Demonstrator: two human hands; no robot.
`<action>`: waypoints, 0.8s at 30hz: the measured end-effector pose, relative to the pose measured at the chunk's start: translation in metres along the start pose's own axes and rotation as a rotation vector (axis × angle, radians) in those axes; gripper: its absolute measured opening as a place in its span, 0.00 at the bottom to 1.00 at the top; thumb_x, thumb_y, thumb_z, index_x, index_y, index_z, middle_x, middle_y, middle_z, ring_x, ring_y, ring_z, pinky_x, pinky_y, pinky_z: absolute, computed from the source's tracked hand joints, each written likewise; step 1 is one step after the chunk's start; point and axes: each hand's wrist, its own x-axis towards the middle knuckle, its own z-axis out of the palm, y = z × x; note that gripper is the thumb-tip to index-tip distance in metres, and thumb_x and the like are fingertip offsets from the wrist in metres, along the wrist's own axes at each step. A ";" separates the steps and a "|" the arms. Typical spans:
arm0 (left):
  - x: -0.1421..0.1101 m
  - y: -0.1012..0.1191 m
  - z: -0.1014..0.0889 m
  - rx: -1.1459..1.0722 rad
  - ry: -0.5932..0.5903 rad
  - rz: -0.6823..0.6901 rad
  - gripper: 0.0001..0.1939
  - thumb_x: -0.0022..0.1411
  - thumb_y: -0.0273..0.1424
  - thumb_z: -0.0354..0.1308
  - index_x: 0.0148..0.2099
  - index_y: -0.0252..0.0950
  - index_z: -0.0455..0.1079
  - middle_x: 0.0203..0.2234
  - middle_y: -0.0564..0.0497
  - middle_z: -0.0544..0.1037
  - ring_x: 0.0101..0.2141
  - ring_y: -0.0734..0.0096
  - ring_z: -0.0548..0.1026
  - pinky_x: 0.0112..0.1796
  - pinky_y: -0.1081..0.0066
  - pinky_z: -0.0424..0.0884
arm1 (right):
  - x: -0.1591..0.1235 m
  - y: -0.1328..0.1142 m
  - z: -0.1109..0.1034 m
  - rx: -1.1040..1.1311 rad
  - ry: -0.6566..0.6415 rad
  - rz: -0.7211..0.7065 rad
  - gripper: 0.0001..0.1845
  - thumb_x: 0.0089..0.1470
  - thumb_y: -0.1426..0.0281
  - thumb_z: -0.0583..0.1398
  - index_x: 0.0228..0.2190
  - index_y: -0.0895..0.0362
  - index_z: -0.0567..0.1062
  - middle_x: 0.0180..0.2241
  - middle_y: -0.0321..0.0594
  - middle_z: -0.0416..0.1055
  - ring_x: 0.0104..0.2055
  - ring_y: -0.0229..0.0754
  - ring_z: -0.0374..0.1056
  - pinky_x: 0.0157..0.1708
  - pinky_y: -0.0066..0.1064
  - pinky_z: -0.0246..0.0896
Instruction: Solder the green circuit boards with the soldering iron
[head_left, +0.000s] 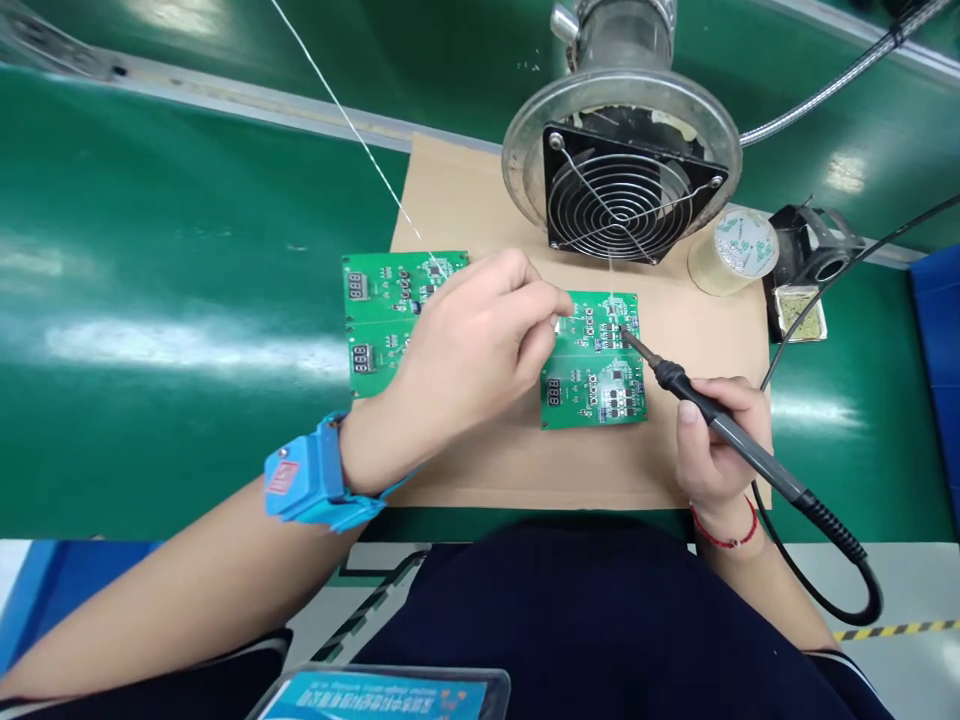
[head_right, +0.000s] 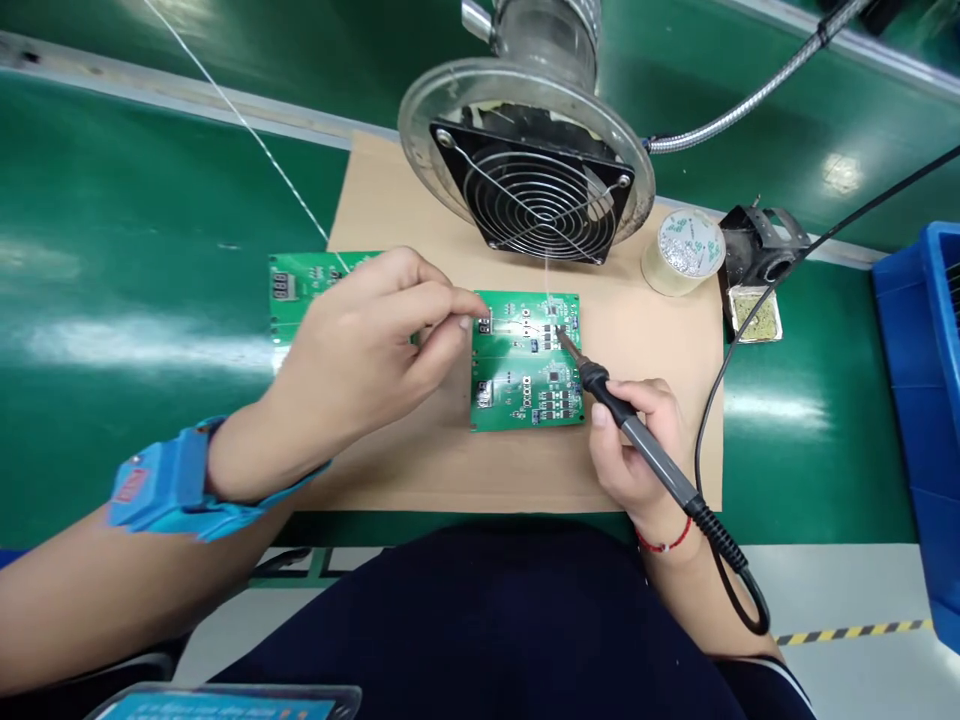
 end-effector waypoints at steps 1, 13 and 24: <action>0.002 0.000 0.000 0.002 -0.021 -0.005 0.14 0.67 0.26 0.46 0.39 0.40 0.74 0.32 0.49 0.72 0.36 0.65 0.73 0.36 0.65 0.71 | 0.000 0.000 0.000 -0.010 -0.006 -0.008 0.12 0.56 0.71 0.61 0.43 0.51 0.71 0.30 0.35 0.69 0.30 0.39 0.67 0.28 0.34 0.65; 0.011 -0.001 0.010 0.054 -0.097 0.008 0.16 0.69 0.27 0.45 0.42 0.35 0.75 0.35 0.48 0.73 0.38 0.66 0.75 0.38 0.66 0.73 | 0.001 0.000 0.000 -0.005 -0.026 -0.009 0.13 0.55 0.72 0.62 0.43 0.52 0.71 0.33 0.36 0.72 0.31 0.39 0.68 0.29 0.34 0.67; 0.013 0.003 0.020 0.182 -0.082 0.171 0.16 0.68 0.25 0.45 0.39 0.31 0.75 0.30 0.45 0.71 0.33 0.61 0.74 0.32 0.64 0.70 | 0.003 0.001 -0.002 -0.019 -0.028 -0.042 0.11 0.56 0.71 0.61 0.42 0.55 0.71 0.31 0.35 0.70 0.28 0.37 0.66 0.26 0.32 0.65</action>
